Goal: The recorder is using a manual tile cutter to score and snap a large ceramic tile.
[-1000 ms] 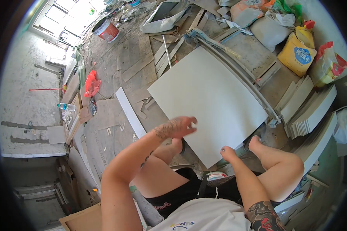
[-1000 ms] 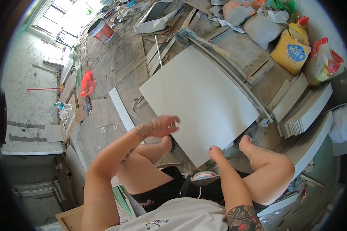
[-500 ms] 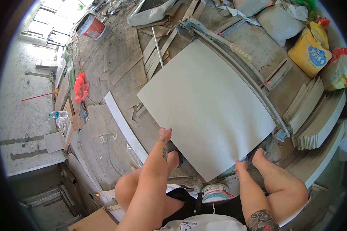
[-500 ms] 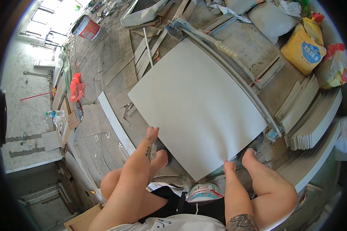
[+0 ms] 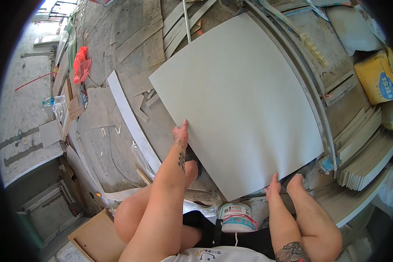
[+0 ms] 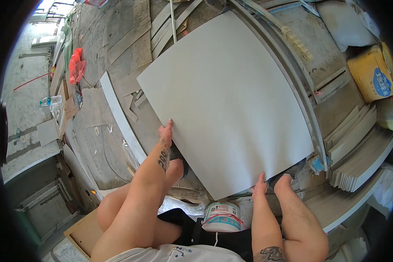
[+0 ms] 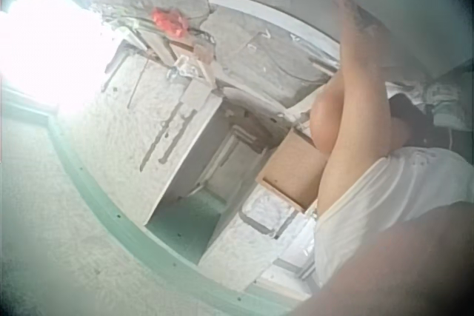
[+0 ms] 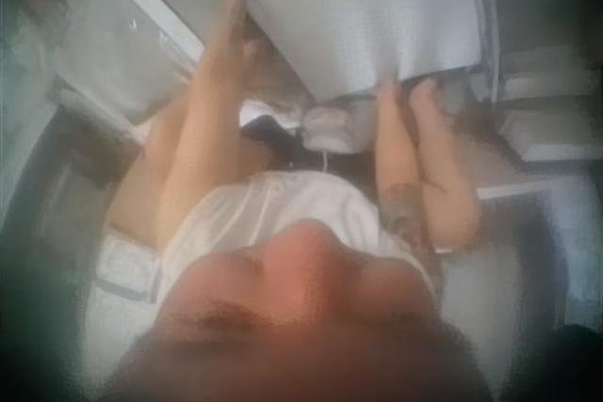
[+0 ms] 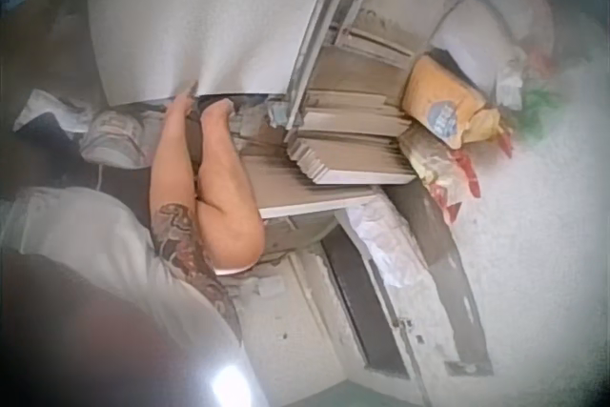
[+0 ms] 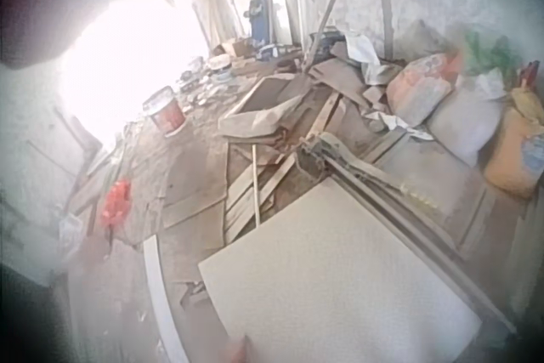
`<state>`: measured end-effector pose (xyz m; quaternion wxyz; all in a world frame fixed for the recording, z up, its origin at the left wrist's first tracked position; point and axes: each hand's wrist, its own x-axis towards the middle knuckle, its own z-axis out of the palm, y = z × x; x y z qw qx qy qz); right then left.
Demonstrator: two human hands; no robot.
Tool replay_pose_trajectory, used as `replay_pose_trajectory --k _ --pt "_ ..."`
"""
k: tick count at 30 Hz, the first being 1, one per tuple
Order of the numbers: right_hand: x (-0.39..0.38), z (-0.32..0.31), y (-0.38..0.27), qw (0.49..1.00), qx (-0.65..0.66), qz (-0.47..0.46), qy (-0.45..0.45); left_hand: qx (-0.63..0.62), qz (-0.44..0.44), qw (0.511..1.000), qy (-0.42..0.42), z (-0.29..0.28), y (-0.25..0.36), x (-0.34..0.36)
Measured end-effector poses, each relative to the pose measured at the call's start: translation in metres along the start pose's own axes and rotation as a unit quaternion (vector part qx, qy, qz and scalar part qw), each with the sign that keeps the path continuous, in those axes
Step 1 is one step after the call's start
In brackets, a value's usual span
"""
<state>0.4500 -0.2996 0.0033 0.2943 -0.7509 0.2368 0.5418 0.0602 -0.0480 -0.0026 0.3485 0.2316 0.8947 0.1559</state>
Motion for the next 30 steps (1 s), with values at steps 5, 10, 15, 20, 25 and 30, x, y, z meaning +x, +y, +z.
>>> replay_pose_trajectory --k 5,10,15,20,25,30 --pt "-0.002 0.007 0.002 0.994 -0.054 -0.048 0.087 -0.074 -0.042 0.996 -0.009 0.003 0.001 -0.006" --pt "0.006 0.000 0.001 0.995 -0.055 -0.054 0.059 -0.094 -0.040 0.995 0.010 0.009 0.009 -0.011" --pt "0.010 0.002 0.005 0.996 -0.044 -0.057 0.061 -0.136 -0.021 0.990 0.011 0.013 0.016 -0.006" --pt "0.009 0.004 -0.001 0.995 -0.050 -0.054 0.060 -0.132 -0.035 0.991 0.012 0.012 0.038 -0.019" --pt "0.001 0.010 -0.007 0.996 -0.043 -0.056 0.059 -0.143 -0.012 0.990 0.014 0.016 0.043 -0.015" --pt "0.010 0.003 -0.019 0.991 -0.081 -0.058 0.086 -0.128 -0.025 0.991 0.007 0.026 0.049 -0.019"
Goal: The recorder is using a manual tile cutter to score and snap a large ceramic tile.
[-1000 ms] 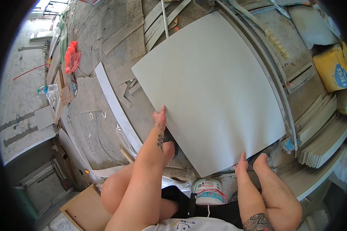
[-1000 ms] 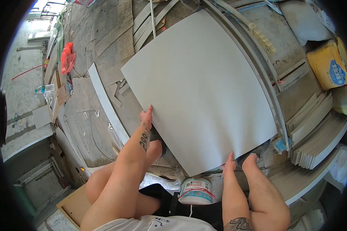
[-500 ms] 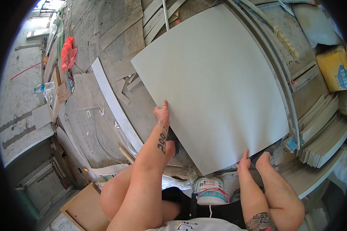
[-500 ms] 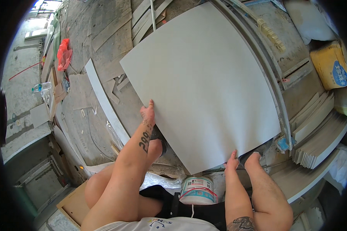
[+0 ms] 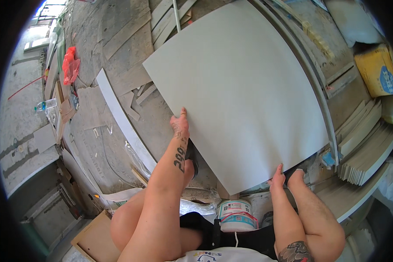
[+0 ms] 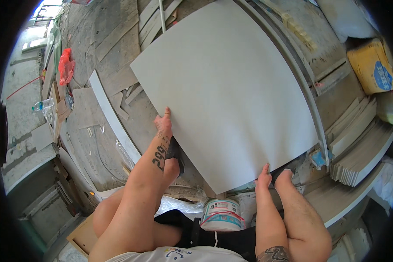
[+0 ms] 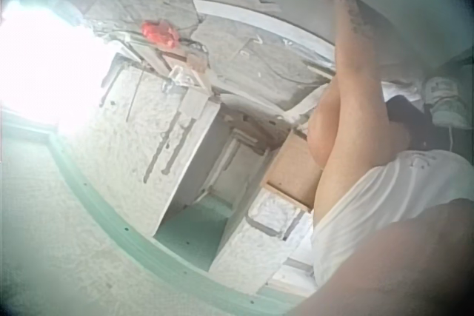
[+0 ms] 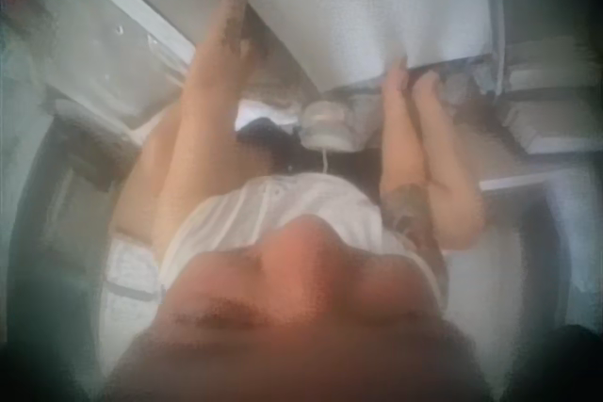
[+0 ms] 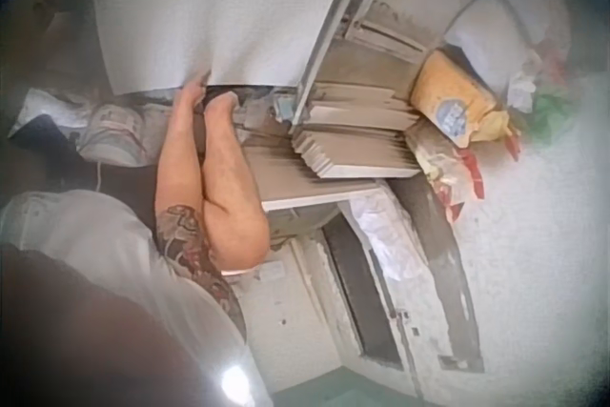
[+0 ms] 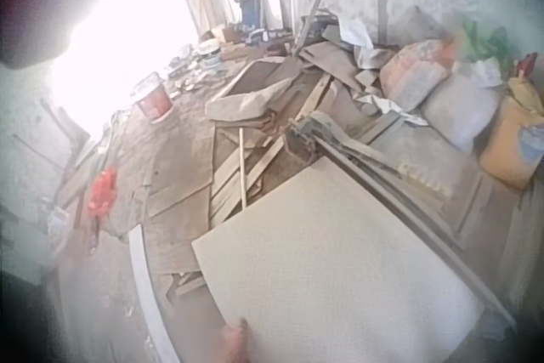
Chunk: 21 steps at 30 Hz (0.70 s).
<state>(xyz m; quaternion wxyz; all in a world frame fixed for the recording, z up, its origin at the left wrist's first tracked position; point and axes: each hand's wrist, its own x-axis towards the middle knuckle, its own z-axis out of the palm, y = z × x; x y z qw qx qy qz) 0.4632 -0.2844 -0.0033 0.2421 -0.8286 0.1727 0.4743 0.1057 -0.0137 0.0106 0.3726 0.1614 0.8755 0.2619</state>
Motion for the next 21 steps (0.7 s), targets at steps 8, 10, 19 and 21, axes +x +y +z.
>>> replay_pose_trajectory --k 8,10,19,21 --pt "0.000 -0.005 -0.019 0.999 0.012 -0.035 0.009 -0.007 -0.007 1.000 0.016 0.009 0.007 -0.015" --pt "-0.003 -0.006 -0.022 0.999 0.026 -0.040 0.004 -0.013 0.005 1.000 -0.002 0.012 0.008 -0.016" --pt "-0.019 -0.003 -0.046 0.998 -0.024 -0.058 0.028 0.008 0.006 1.000 0.029 0.021 0.003 -0.001" --pt "-0.019 -0.009 -0.052 0.997 -0.026 -0.068 0.039 0.000 -0.019 1.000 0.018 0.027 0.017 -0.021"
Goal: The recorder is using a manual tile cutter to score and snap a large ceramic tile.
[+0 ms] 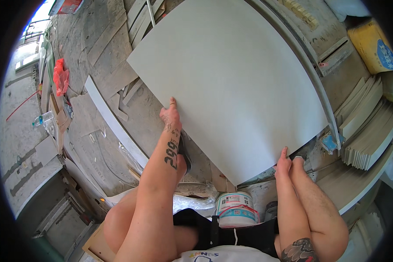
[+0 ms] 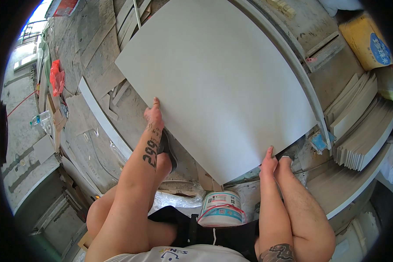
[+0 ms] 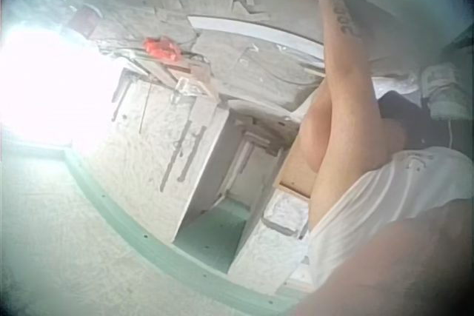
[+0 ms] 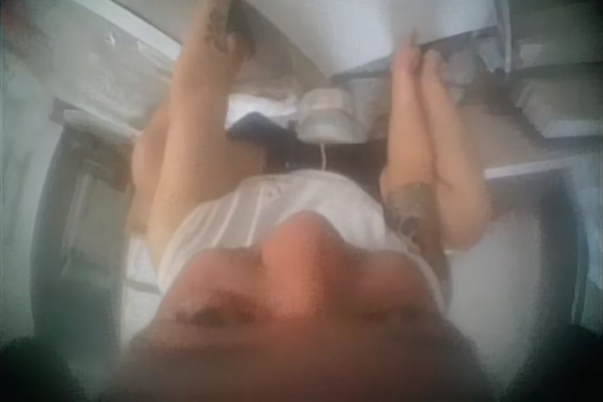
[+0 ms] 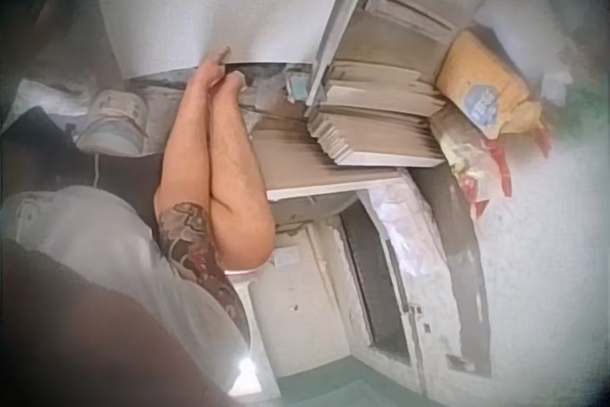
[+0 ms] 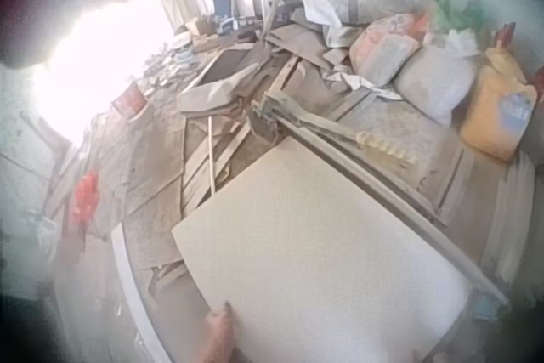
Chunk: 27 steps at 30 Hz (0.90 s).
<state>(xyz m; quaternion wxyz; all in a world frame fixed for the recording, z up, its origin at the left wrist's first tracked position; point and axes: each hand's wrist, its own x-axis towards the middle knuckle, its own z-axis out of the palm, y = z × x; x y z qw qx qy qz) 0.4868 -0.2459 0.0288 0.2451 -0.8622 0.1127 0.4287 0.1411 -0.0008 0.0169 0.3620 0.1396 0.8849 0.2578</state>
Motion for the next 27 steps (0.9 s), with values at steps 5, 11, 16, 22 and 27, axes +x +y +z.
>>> replay_pose_trajectory --k 5,11,16,22,27 --pt "0.004 -0.001 -0.002 0.999 0.033 -0.021 -0.010 -0.006 0.009 1.000 -0.003 0.005 0.005 -0.002" --pt "0.008 -0.004 -0.004 1.000 0.020 -0.014 -0.012 -0.021 0.000 1.000 -0.010 0.008 0.005 0.001" --pt "0.016 -0.003 0.001 0.999 0.045 -0.005 -0.019 -0.034 -0.011 0.999 -0.007 0.010 0.004 0.009" --pt "0.010 -0.002 -0.002 0.999 0.048 -0.015 0.001 -0.043 -0.005 0.999 -0.021 0.009 0.004 0.000" --pt "0.021 -0.004 0.003 0.999 0.030 -0.014 0.018 -0.116 0.021 0.987 -0.112 -0.001 0.004 -0.003"
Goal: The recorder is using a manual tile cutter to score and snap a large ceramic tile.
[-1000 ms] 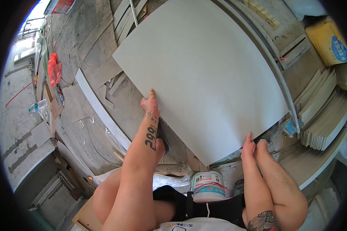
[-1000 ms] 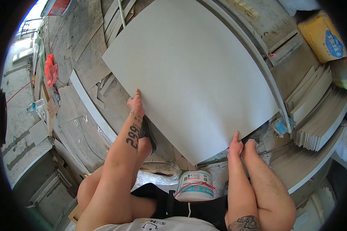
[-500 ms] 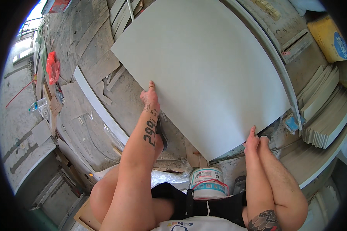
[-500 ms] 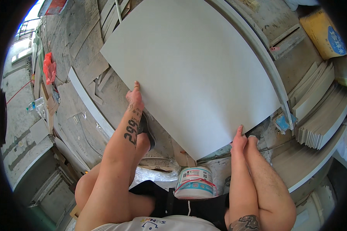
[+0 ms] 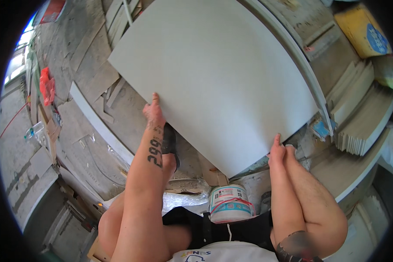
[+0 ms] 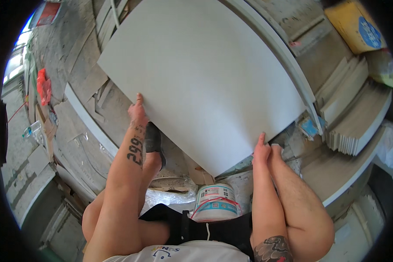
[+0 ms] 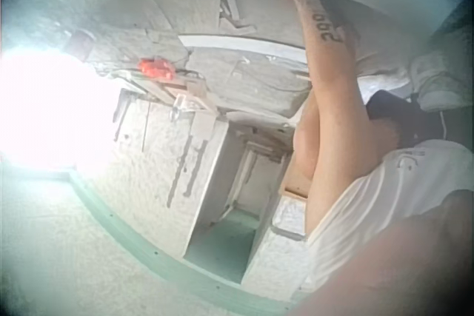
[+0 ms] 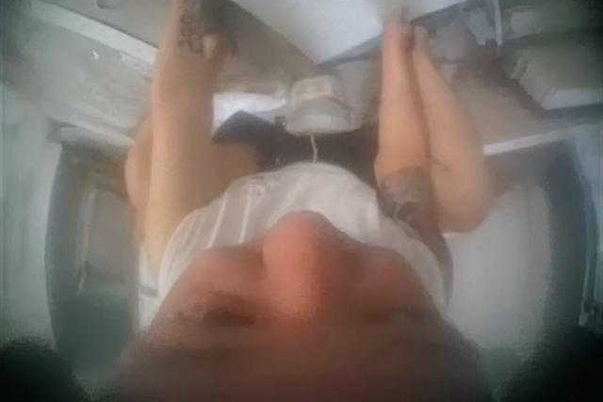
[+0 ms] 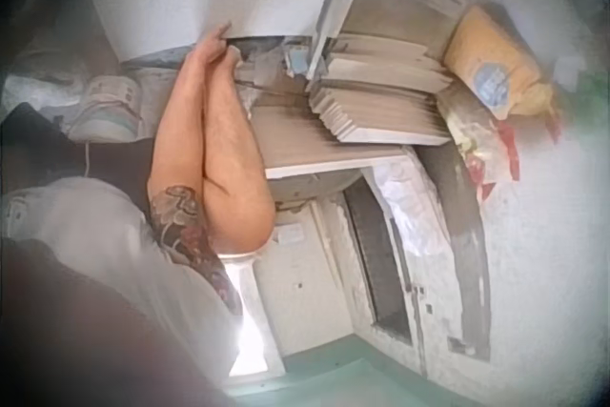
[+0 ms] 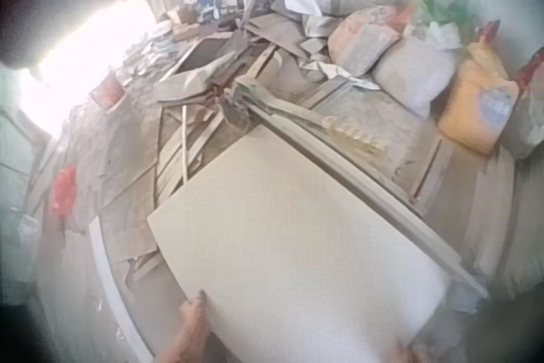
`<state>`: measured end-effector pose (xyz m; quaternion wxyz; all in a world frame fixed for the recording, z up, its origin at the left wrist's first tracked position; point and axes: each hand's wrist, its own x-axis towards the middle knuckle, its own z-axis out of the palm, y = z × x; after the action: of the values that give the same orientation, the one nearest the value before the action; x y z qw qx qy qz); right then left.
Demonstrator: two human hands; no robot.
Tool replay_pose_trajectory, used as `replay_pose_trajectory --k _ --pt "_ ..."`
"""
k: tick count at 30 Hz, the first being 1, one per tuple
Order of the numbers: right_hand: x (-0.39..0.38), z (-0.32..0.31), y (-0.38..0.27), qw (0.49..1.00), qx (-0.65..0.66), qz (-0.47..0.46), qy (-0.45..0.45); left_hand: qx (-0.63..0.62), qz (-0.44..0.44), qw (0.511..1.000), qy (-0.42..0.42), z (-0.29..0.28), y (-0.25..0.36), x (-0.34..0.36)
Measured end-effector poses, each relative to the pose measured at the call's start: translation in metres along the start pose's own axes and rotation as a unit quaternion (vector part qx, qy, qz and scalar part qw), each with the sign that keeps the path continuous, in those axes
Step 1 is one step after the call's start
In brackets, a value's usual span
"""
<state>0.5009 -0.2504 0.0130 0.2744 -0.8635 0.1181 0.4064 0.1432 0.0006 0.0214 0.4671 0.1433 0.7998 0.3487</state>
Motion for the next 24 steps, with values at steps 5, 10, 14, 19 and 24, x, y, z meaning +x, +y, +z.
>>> replay_pose_trajectory --k 5,10,14,19,24 --pt "0.025 -0.003 0.009 0.997 -0.067 -0.038 0.017 0.068 -0.009 0.998 0.000 -0.012 -0.020 0.028" --pt "0.025 -0.004 0.012 1.000 0.004 -0.030 0.005 0.107 -0.017 0.994 -0.021 -0.011 -0.015 0.027" --pt "0.030 -0.001 0.012 0.999 0.004 -0.032 -0.013 0.112 -0.027 0.992 -0.041 -0.019 -0.016 0.035" --pt "0.042 -0.009 0.020 0.999 -0.037 -0.029 -0.024 0.048 -0.005 0.999 0.001 -0.008 -0.025 0.030" --pt "0.038 -0.001 0.018 0.999 -0.026 -0.031 0.006 0.115 0.004 0.993 0.002 -0.020 -0.032 0.047"
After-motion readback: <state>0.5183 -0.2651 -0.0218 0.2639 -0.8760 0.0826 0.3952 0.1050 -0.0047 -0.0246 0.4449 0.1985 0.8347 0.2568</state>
